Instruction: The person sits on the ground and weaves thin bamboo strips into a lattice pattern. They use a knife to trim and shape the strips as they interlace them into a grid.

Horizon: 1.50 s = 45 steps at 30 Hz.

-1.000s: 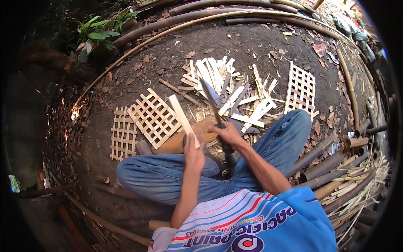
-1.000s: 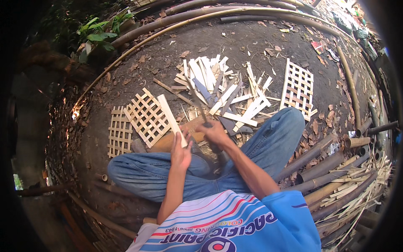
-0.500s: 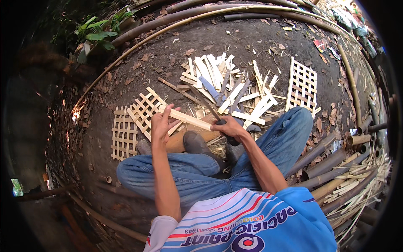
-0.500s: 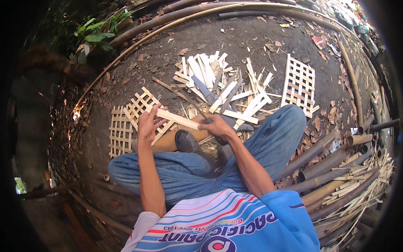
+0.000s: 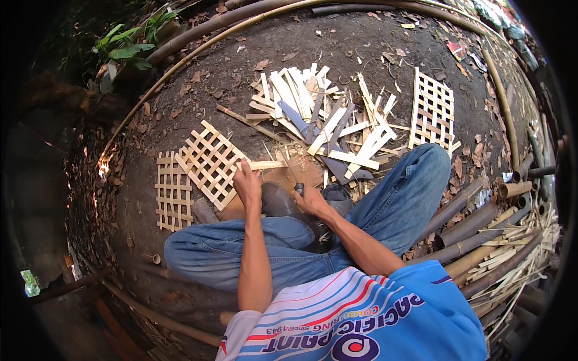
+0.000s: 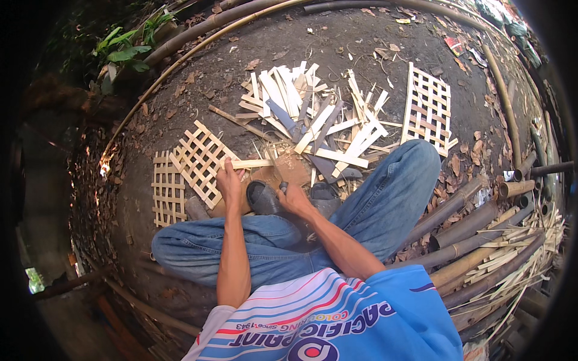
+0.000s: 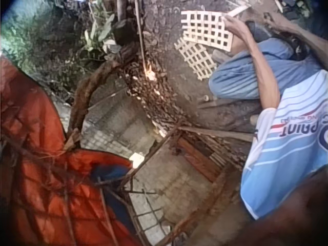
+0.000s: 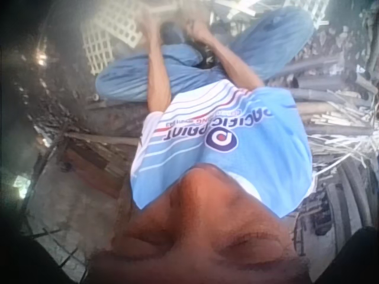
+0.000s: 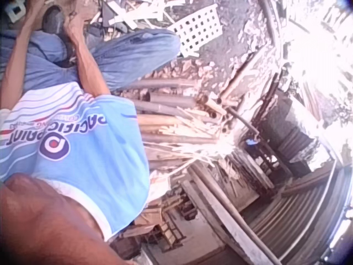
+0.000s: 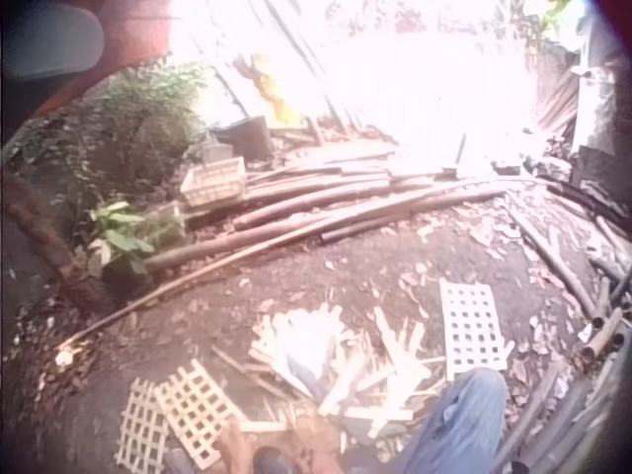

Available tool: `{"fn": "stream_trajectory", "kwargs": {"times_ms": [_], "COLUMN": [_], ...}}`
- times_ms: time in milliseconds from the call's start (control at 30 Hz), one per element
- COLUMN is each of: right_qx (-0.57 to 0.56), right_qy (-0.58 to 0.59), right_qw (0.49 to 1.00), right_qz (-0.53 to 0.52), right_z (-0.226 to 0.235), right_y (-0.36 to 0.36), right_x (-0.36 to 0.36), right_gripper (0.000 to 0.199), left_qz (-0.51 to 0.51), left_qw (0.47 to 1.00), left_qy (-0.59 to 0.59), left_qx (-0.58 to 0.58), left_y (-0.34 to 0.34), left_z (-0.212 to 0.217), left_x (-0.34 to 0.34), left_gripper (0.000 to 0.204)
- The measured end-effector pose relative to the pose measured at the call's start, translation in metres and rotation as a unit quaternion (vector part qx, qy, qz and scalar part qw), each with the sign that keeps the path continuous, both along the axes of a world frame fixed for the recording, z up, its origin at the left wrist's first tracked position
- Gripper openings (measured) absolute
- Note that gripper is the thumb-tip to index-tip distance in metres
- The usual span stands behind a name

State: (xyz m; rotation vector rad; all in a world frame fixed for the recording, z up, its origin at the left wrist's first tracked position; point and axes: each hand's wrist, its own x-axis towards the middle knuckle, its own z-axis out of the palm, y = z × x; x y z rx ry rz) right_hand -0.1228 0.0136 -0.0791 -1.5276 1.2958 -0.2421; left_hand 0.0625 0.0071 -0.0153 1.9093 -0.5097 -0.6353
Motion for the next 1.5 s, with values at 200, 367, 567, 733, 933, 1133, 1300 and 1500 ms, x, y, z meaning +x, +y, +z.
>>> {"fn": "stream_trajectory", "kwargs": {"times_ms": [200,367,567,733,933,1133,1300,1500], "right_qx": [0.081,0.046,-0.006,0.15,0.024,-0.032,-0.007,0.012], "right_qy": [0.008,0.005,-0.149,-0.149,-0.149,-0.155,-0.117,-0.07], "right_qw": [0.997,0.999,0.988,0.977,0.988,0.987,0.993,0.997], "right_qz": [0.011,0.007,0.035,-0.012,-0.035,0.016,0.034,0.018], "right_z": [-0.003,-0.006,0.072,0.08,0.057,0.055,0.054,0.039], "right_y": [-0.001,0.0,0.002,0.002,0.015,0.024,0.018,0.019], "right_x": [-0.003,0.004,0.015,0.016,0.02,0.015,0.013,0.021], "right_gripper": [0.056,0.057,0.051,0.044,0.046,0.046,0.051,0.05], "left_qz": [-0.012,-0.133,-0.158,-0.163,-0.139,-0.138,-0.12,-0.09], "left_qw": [0.997,0.94,0.926,0.93,0.941,0.937,0.944,0.947], "left_qy": [-0.066,-0.18,-0.263,-0.249,-0.219,-0.219,-0.187,-0.163], "left_qx": [0.024,0.257,0.22,0.216,0.215,0.235,0.244,0.263], "left_y": [0.007,0.004,0.012,0.018,0.013,0.017,0.013,0.022], "left_z": [0.003,0.046,0.047,0.046,0.048,0.045,0.049,0.054], "left_x": [-0.006,-0.012,-0.015,-0.012,-0.013,-0.012,-0.011,0.0], "left_gripper": [0.058,0.061,0.057,0.05,0.053,0.064,0.065,0.062]}}
